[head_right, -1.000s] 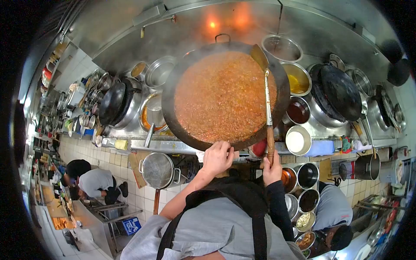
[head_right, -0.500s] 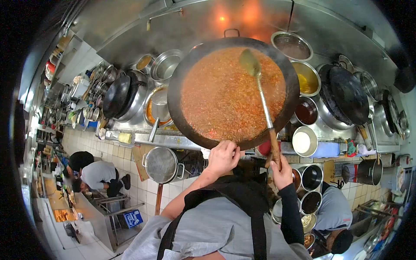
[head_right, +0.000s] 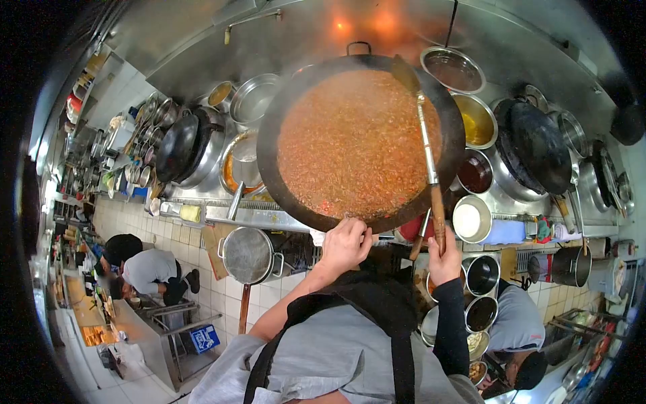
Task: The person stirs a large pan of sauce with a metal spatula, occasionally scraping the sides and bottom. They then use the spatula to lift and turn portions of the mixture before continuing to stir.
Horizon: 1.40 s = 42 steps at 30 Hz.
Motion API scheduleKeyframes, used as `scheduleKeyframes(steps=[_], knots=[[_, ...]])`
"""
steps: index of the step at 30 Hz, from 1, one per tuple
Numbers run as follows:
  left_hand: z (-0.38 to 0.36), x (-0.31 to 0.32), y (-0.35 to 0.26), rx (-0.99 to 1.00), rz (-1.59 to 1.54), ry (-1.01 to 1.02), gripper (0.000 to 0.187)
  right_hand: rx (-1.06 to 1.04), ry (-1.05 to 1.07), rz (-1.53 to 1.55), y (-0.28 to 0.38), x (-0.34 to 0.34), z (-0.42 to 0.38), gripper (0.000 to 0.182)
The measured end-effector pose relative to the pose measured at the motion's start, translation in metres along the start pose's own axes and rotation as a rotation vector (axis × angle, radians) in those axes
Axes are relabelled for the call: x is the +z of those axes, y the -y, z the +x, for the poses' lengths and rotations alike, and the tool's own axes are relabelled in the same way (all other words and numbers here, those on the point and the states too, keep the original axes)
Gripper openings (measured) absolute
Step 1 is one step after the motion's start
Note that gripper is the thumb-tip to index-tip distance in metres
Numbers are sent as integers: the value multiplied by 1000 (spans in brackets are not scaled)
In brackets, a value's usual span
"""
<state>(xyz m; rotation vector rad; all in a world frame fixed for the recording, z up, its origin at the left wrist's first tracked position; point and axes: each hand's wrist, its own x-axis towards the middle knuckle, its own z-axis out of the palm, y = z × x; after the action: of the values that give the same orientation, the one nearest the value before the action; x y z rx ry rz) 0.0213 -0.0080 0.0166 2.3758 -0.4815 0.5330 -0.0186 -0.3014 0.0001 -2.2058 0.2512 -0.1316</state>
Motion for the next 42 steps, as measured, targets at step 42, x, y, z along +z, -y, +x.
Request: scheduleKeyframes(steps=[42], knots=[[2,1,0,24,24,0,21,92,-8,-15,-36,42,23,27]])
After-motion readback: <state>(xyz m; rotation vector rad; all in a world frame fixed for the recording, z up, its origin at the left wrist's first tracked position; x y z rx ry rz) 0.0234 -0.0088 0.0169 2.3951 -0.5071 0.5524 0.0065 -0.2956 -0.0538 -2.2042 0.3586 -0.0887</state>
